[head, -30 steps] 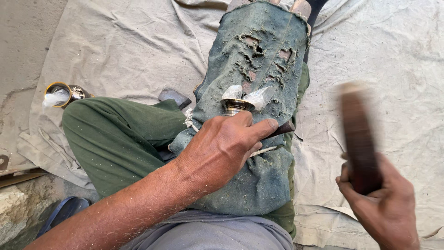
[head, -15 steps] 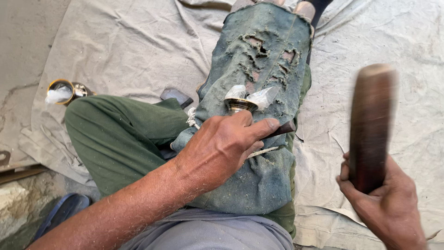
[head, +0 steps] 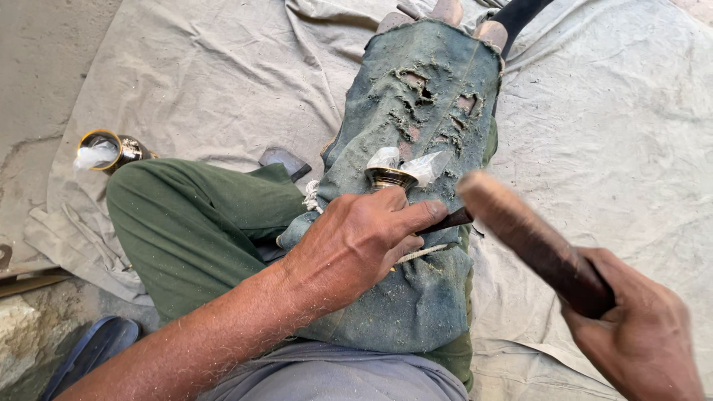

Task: The person sits on the ground with a brass pot resting on a padded lap cushion. They hold a small punch against the pot's surface with one hand and strike it repeatedly with a wooden mallet held in the other hand, working the metal surface in sections and repositioning the pot as they go.

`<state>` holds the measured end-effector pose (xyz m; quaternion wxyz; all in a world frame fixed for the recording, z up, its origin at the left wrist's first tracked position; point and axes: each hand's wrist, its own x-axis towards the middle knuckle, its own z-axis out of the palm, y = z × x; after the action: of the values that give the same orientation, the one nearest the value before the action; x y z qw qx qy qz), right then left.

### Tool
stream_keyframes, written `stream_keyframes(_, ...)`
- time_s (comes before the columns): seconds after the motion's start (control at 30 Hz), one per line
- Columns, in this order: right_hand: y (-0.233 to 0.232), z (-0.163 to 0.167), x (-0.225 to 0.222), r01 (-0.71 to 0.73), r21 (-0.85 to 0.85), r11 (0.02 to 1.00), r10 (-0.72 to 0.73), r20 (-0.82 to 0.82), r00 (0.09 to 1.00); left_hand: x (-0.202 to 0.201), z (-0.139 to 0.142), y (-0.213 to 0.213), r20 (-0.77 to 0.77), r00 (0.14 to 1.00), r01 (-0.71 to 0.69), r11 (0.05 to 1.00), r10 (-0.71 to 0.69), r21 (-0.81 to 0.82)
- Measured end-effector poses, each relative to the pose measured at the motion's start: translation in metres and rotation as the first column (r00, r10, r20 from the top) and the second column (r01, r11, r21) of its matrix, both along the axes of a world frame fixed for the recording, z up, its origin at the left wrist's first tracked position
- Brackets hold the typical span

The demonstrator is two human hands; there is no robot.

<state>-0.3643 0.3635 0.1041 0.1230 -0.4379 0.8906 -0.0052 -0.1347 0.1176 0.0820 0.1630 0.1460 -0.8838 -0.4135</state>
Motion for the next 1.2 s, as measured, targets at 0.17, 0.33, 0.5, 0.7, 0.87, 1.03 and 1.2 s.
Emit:
stream_keyframes(0.17,0.006,-0.003,-0.002,0.144,-0.049,0.988,-0.132,0.19,0.973,0.002,-0.002,-0.002,-0.033,0.999,0.0,1.0,0.0,0.01)
stream_keyframes(0.33,0.004,-0.001,0.007,0.261,-0.212,0.942,-0.191,0.301,0.934,0.002,-0.003,-0.004,-0.044,0.999,0.023,1.0,-0.024,-0.002)
stream_keyframes(0.5,-0.003,0.008,0.011,0.42,-0.231,0.877,-0.267,0.493,0.828,0.004,-0.004,-0.006,-0.048,0.998,0.031,0.999,-0.029,0.039)
stream_keyframes(0.7,-0.018,0.02,0.017,0.387,-0.251,0.887,-0.283,0.365,0.887,0.005,-0.008,-0.008,-0.099,0.995,0.032,0.998,-0.028,0.045)
stream_keyframes(0.87,-0.034,0.034,0.024,0.135,-0.115,0.984,-0.12,0.128,0.984,0.008,-0.011,-0.01,-0.154,0.988,0.037,0.999,-0.031,0.039)
stream_keyframes(1.03,-0.036,0.037,0.026,0.205,0.178,0.962,-0.209,0.005,0.978,0.01,-0.013,-0.01,-0.136,0.991,0.024,0.996,-0.012,0.087)
stream_keyframes(1.2,-0.032,0.037,0.021,0.12,0.016,0.993,-0.119,-0.08,0.99,0.012,-0.016,-0.012,-0.186,0.982,0.027,0.996,-0.011,0.084)
